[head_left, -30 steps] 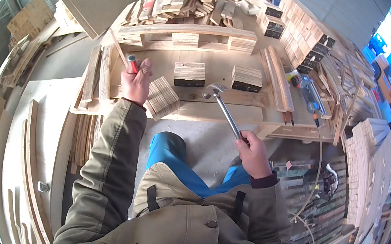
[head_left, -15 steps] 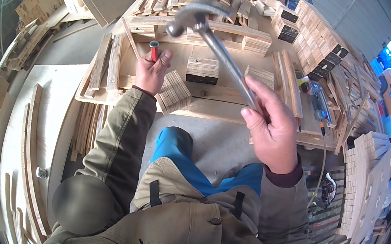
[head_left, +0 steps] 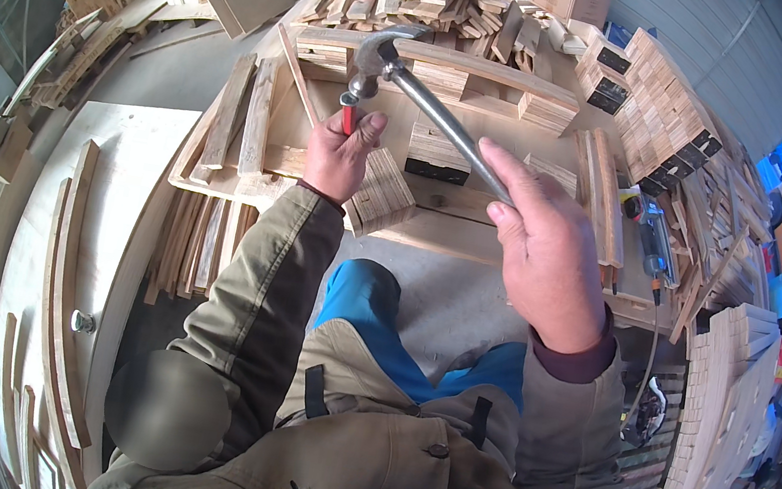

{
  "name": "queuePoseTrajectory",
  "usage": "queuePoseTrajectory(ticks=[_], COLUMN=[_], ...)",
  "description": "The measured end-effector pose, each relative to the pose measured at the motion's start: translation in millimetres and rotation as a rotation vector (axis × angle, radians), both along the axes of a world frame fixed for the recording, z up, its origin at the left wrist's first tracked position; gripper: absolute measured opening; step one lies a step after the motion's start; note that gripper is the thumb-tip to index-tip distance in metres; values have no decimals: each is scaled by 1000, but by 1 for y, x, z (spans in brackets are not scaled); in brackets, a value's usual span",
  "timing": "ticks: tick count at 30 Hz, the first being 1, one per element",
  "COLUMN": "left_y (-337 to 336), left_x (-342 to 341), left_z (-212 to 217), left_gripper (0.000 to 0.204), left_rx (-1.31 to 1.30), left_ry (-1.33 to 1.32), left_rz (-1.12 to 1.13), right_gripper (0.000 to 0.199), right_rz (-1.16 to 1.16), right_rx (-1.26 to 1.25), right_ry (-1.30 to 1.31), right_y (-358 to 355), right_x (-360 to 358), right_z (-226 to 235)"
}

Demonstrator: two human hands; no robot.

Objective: The person assembles small wooden blocks on a workbench using a hammer and a red-handled punch. They position the blocks, mark them, and drive the punch into the wood to create indentations. The person handles the blocks one at a time and places them on the bench.

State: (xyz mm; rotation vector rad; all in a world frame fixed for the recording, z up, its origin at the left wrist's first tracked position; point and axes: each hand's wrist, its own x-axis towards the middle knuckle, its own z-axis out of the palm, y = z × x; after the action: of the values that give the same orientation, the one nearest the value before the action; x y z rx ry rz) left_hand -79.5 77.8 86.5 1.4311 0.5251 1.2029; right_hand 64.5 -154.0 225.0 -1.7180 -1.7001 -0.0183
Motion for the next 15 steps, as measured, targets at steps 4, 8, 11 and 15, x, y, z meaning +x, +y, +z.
queuePoseTrajectory(ticks=[4,8,11,15], left_y=[1,0,-2,-4], left_x=[1,2,2,1], left_z=[-1,-1,-1,0], left_gripper=[36,36,36,34], left_rx=[30,26,30,25], left_ry=[44,30,4,23], left_rz=[-2,8,2,12], right_gripper=[51,54,54,56], right_rz=[116,60,27,7], right_rx=[325,514,540,92], right_ry=[18,296,222,-13], right_y=[9,-6,-8,-5], right_x=[7,-2,-10,-11], right_z=[19,36,31,12])
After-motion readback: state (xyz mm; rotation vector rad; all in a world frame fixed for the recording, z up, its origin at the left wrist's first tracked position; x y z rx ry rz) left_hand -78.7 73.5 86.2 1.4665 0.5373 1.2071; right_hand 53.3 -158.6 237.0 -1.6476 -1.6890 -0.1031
